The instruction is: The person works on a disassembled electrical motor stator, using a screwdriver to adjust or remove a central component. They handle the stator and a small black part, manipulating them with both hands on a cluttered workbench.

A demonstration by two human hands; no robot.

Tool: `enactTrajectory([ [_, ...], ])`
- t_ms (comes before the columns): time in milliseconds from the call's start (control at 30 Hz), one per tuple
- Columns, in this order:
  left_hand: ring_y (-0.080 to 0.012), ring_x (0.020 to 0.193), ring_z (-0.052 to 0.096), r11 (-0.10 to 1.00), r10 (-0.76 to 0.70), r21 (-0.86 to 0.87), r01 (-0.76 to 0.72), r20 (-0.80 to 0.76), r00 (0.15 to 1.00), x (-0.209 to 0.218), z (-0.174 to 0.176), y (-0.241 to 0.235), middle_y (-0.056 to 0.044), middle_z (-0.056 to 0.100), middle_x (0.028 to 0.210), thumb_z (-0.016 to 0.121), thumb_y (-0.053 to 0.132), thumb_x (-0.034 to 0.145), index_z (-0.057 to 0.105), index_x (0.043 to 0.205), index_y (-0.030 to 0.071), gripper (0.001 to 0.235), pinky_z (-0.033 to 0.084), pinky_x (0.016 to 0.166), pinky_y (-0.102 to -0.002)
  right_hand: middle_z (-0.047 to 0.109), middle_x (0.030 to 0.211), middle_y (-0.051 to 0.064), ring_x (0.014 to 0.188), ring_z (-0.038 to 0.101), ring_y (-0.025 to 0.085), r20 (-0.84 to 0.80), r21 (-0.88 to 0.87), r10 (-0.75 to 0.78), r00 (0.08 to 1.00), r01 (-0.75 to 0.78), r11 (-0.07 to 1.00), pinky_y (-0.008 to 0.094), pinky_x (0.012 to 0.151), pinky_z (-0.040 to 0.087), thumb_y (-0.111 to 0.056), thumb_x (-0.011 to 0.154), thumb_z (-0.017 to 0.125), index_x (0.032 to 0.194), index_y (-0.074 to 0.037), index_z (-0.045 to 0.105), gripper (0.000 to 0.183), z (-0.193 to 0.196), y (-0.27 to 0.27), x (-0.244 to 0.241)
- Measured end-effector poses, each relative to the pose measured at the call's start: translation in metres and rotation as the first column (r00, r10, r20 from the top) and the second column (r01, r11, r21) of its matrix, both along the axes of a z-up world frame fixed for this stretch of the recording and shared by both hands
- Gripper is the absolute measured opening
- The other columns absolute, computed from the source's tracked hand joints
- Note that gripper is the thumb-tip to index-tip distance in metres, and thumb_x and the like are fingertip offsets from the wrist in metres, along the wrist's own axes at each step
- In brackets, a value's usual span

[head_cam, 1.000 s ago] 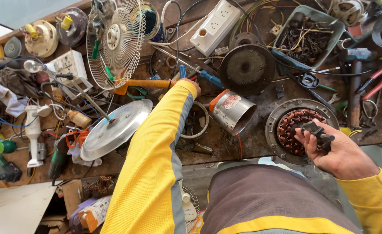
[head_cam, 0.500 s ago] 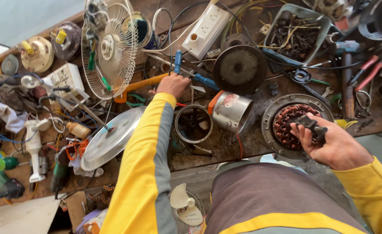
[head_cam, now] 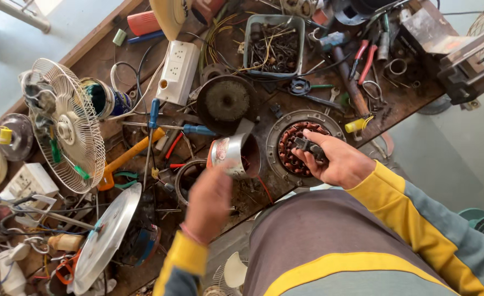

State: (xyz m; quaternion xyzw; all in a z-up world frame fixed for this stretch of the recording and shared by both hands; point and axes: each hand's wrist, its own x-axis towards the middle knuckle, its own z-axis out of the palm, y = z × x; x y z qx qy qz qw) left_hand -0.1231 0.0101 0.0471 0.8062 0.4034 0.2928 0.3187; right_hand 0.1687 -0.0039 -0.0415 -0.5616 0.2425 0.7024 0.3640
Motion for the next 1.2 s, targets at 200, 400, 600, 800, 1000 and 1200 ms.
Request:
enactTrajectory([
  [200, -0.0273, 0.067, 0.063, 0.974, -0.059, -0.225, -0.025, -0.359, 0.931, 0.041, 0.056, -0.035, -0.009, 0.060, 0.080, 0.058, 0.010, 0.097, 0.061, 0.142, 0.019, 0.045, 0.050, 0.059, -0.039, 0.071, 0.096, 0.008, 0.075, 0.072, 0.019, -0.002, 0.070, 0.048, 0.999, -0.048, 0.996, 0.017, 0.046, 0.052, -0.028, 0.093, 0.070, 0.106, -0.012, 0.066, 0.021, 0.005, 0.004, 0.003],
  [400, -0.0279, 0.067, 0.062, 0.991, -0.108, -0.114, 0.066, -0.418, 0.902, 0.045, 0.058, -0.019, -0.008, 0.058, 0.080, 0.058, 0.007, 0.093, 0.060, 0.143, 0.023, 0.053, 0.051, 0.060, -0.040, 0.070, 0.097, 0.007, 0.075, 0.070, 0.016, 0.061, 0.046, 0.106, 0.992, -0.109, 0.993, 0.016, 0.048, 0.054, -0.028, 0.096, 0.071, 0.109, -0.011, 0.066, 0.022, 0.002, 0.006, 0.003],
  [600, -0.0306, 0.071, 0.064, 0.989, -0.142, -0.098, 0.110, -0.442, 0.886, 0.049, 0.061, -0.014, -0.008, 0.060, 0.083, 0.060, 0.006, 0.090, 0.062, 0.140, 0.024, 0.054, 0.051, 0.062, -0.042, 0.073, 0.088, 0.009, 0.065, 0.067, 0.016, 0.039, 0.080, 0.170, 0.985, -0.173, 0.982, 0.018, 0.043, 0.050, -0.031, 0.093, 0.069, 0.105, -0.016, 0.065, 0.019, -0.007, 0.006, 0.005],
  [800, -0.0299, 0.074, 0.066, 0.991, -0.111, -0.111, 0.070, -0.422, 0.900, 0.047, 0.067, -0.012, -0.007, 0.062, 0.085, 0.062, 0.006, 0.090, 0.062, 0.138, 0.024, 0.051, 0.052, 0.062, -0.041, 0.070, 0.086, 0.006, 0.064, 0.067, 0.016, 0.020, -0.002, 0.130, 0.991, -0.130, 0.992, 0.019, 0.044, 0.050, -0.030, 0.094, 0.073, 0.103, -0.014, 0.064, 0.021, -0.012, 0.006, 0.003],
  [1000, -0.0290, 0.073, 0.065, 0.991, -0.119, -0.110, 0.079, -0.430, 0.895, 0.054, 0.067, -0.010, -0.007, 0.061, 0.083, 0.062, 0.004, 0.089, 0.063, 0.139, 0.024, 0.054, 0.052, 0.062, -0.040, 0.072, 0.087, 0.005, 0.066, 0.070, 0.016, 0.032, 0.031, 0.137, 0.990, -0.138, 0.990, 0.020, 0.043, 0.050, -0.028, 0.094, 0.072, 0.103, -0.013, 0.065, 0.019, -0.010, 0.008, 0.003],
  [1200, -0.0233, 0.068, 0.066, 0.982, -0.133, -0.180, 0.061, -0.418, 0.899, 0.053, 0.070, -0.008, -0.006, 0.065, 0.082, 0.060, 0.008, 0.095, 0.066, 0.133, 0.020, 0.040, 0.052, 0.060, -0.037, 0.074, 0.088, 0.007, 0.069, 0.071, 0.017, -0.016, 0.060, 0.138, 0.990, -0.137, 0.989, 0.020, 0.043, 0.051, -0.029, 0.094, 0.069, 0.103, -0.013, 0.067, 0.018, -0.007, 0.009, 0.002],
])
